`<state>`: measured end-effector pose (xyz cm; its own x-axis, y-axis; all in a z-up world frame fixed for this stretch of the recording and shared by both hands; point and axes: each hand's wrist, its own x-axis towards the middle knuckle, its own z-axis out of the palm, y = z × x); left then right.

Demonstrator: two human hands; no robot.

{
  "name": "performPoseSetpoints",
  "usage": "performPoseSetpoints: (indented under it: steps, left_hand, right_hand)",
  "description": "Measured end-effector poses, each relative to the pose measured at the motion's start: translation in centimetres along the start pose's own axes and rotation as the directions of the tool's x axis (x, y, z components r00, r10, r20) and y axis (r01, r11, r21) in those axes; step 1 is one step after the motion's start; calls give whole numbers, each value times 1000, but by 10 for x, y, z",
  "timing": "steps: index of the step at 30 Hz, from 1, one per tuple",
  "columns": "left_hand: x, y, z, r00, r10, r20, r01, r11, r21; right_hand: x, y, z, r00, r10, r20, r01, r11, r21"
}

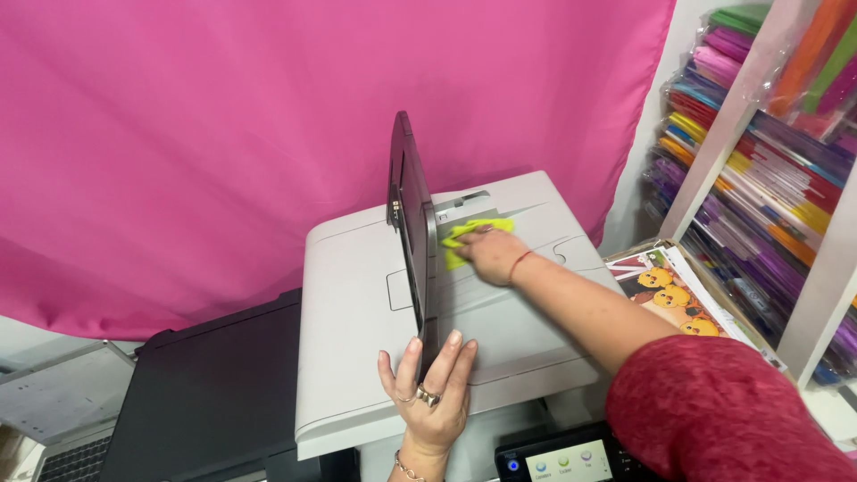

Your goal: Loading paper into a printer, wiping down the exterior and scanner glass with a sponge, and checking a notebook ledger.

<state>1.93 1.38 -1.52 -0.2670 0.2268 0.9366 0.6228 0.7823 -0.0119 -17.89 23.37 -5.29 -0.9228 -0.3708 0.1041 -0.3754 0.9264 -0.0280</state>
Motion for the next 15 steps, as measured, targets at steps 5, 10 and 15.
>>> performPoseSetpoints:
  steps: [5, 10, 15]
  left_hand:
    - [2, 1, -2, 1000, -17, 11, 18, 1000, -24]
    - [7, 6, -8, 997, -30, 67, 34, 998, -57]
    - [19, 24, -10, 983, 77, 169, -41, 978, -204]
  right_hand:
    - [-43, 60, -31, 964, 266, -22, -260, 954, 152]
    - [-56, 74, -36, 901, 416, -123, -384, 897, 218]
    - [-64, 95, -47, 732, 679, -56, -615, 694, 375]
